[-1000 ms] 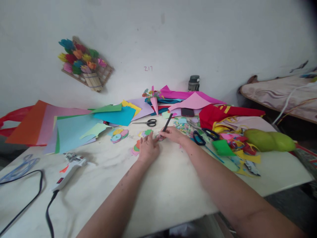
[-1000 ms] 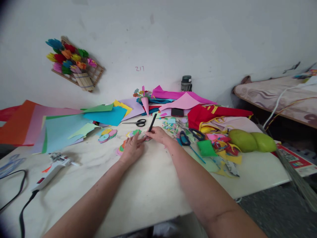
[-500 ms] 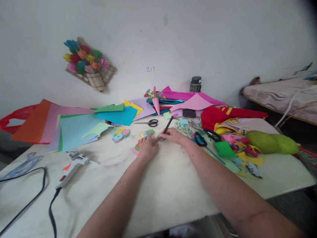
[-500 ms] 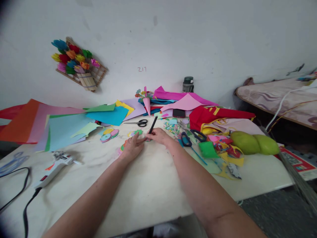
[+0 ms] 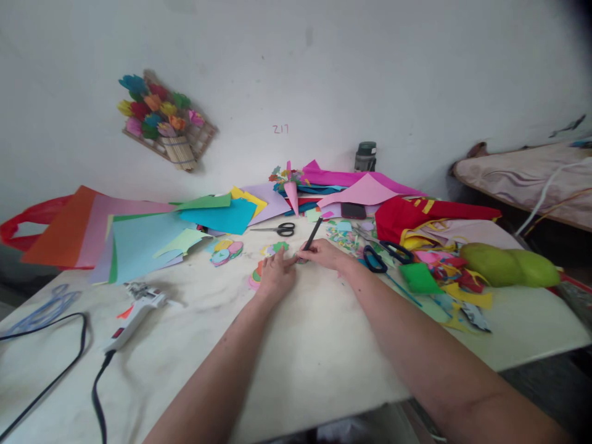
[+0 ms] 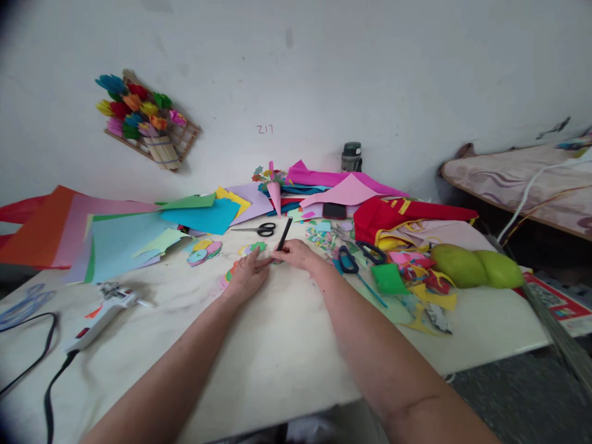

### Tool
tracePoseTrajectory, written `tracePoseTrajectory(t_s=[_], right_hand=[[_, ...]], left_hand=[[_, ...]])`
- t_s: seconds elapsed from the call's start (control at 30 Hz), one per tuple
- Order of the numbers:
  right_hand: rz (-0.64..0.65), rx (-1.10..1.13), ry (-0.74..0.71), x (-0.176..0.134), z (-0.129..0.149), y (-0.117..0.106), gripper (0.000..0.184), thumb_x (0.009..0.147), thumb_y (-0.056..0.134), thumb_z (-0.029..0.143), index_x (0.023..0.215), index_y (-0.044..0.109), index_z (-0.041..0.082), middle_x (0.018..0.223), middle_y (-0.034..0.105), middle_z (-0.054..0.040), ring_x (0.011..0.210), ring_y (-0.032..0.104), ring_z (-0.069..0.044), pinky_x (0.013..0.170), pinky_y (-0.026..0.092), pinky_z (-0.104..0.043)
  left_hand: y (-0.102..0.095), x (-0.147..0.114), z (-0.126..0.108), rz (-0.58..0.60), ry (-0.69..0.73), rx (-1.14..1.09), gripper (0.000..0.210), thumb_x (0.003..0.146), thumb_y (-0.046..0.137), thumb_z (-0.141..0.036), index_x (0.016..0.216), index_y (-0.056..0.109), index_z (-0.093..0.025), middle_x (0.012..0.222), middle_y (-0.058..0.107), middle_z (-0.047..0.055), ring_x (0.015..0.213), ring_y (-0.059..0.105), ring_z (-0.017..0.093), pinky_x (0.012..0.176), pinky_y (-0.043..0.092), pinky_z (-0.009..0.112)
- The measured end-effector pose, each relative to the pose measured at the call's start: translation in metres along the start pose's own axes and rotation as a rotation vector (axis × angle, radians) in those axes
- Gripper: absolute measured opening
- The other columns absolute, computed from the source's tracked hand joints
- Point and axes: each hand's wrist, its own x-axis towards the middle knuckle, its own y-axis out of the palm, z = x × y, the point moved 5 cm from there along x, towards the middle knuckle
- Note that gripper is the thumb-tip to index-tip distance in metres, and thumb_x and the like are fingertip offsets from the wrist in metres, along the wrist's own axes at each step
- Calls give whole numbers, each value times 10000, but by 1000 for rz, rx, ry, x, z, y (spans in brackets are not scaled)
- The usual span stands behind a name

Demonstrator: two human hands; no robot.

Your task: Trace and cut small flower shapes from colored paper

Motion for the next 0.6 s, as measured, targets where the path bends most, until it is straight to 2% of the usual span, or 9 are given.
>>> tracePoseTrajectory(t_s=[0.6], right_hand=[[-2,-15,-7,0,3,0,264,770,538,342,829,675,123,746,682,-48,722,612,-145,652,438,-220]], left_hand=[[-2,-1,-1,5,-13,-11,612,737,436,-165,1335,307,-198,1131,629,0,1213,394,203,1029,252,350]])
